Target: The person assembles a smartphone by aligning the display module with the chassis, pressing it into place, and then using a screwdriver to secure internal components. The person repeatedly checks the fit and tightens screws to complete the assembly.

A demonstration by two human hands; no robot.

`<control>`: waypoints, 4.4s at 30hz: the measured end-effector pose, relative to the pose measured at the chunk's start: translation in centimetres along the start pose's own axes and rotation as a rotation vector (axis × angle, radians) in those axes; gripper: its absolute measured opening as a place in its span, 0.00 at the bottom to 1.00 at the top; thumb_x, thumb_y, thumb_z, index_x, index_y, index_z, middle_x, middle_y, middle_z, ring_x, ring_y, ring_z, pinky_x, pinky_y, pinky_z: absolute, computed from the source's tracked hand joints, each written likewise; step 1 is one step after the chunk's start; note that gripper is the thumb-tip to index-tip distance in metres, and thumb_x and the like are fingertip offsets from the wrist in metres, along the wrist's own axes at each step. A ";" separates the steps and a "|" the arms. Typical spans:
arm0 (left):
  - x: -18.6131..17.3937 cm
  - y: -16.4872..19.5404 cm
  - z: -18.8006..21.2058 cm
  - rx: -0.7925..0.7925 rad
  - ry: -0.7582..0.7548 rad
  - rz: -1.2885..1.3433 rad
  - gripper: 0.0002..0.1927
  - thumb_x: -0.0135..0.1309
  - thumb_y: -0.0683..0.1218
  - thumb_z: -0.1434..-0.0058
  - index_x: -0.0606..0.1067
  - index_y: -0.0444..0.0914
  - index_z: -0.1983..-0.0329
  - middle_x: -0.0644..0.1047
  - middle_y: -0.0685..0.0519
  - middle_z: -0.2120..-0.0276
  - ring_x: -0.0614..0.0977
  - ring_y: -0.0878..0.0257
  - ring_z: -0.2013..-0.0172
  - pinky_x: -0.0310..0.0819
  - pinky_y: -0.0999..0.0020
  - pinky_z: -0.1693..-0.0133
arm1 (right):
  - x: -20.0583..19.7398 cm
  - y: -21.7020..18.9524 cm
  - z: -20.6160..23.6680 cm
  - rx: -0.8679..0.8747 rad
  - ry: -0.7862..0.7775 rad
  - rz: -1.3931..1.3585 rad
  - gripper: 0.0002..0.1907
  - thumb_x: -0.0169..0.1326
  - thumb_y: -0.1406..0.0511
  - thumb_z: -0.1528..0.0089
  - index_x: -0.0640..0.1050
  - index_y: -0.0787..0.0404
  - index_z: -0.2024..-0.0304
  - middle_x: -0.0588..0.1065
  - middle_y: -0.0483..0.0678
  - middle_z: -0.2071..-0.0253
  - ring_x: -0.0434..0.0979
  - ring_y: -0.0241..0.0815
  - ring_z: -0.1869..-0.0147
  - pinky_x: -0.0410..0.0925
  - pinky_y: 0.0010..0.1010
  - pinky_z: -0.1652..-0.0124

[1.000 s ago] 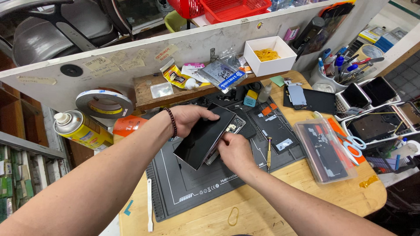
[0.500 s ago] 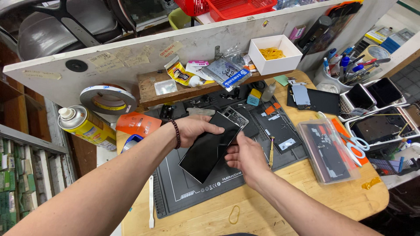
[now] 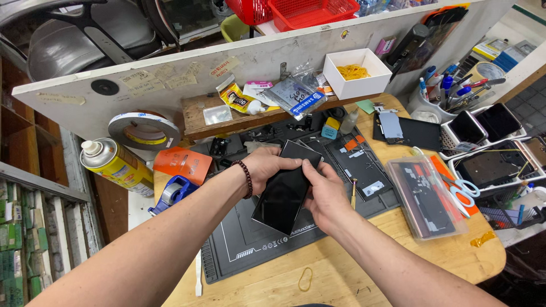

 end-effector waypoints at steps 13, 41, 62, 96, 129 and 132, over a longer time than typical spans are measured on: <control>-2.5 0.4 -0.9 0.335 0.620 -1.085 0.18 0.56 0.50 0.41 0.80 0.33 0.54 0.81 0.34 0.58 0.82 0.41 0.53 0.75 0.53 0.48 | -0.7 -0.1 -1.1 -0.030 0.027 -0.143 0.15 0.45 0.56 0.30 0.75 0.57 0.50 0.79 0.44 0.53 0.79 0.40 0.49 0.73 0.42 0.50; 1.0 -0.4 1.4 0.222 0.353 -0.365 0.12 0.52 0.44 0.33 0.76 0.28 0.58 0.79 0.47 0.68 0.83 0.59 0.73 0.85 0.60 0.71 | -2.6 -2.6 -2.3 0.055 -0.106 -0.236 0.19 0.50 0.55 0.33 0.75 0.60 0.47 0.77 0.46 0.45 0.75 0.42 0.40 0.66 0.40 0.39; 3.4 -3.0 2.3 0.250 0.122 0.461 0.19 0.51 0.48 0.32 0.71 0.39 0.40 0.79 0.52 0.56 0.82 0.62 0.59 0.81 0.63 0.58 | -2.0 -1.8 -3.7 -0.006 -0.075 -0.282 0.23 0.55 0.55 0.34 0.74 0.62 0.42 0.75 0.50 0.44 0.75 0.42 0.42 0.69 0.36 0.42; 2.4 -2.9 3.2 0.285 0.242 0.414 0.22 0.52 0.48 0.33 0.71 0.42 0.35 0.78 0.53 0.57 0.80 0.64 0.62 0.77 0.62 0.64 | 3.0 -2.7 -4.0 -0.063 -0.175 0.163 0.23 0.42 0.55 0.35 0.70 0.46 0.38 0.74 0.40 0.61 0.74 0.35 0.60 0.69 0.33 0.63; -0.9 -2.1 3.5 0.278 0.234 0.204 0.20 0.45 0.45 0.30 0.73 0.42 0.37 0.80 0.57 0.59 0.81 0.66 0.62 0.81 0.59 0.61 | 4.0 -4.7 -5.6 0.070 -0.176 0.201 0.20 0.52 0.74 0.41 0.72 0.60 0.46 0.76 0.52 0.58 0.80 0.44 0.61 0.78 0.40 0.63; -0.5 -1.9 3.8 0.277 0.224 0.173 0.19 0.45 0.45 0.30 0.73 0.41 0.37 0.79 0.56 0.58 0.81 0.66 0.60 0.82 0.56 0.59 | 3.9 -4.7 -5.4 0.066 -0.166 0.266 0.21 0.55 0.75 0.42 0.72 0.60 0.46 0.77 0.51 0.58 0.82 0.44 0.59 0.78 0.40 0.62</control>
Point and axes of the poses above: each hand's wrist, its own z-axis away from the middle knuckle, its own x-axis out of the palm, y = z × x, the point moved 2 cm from there along -z, towards the middle knuckle
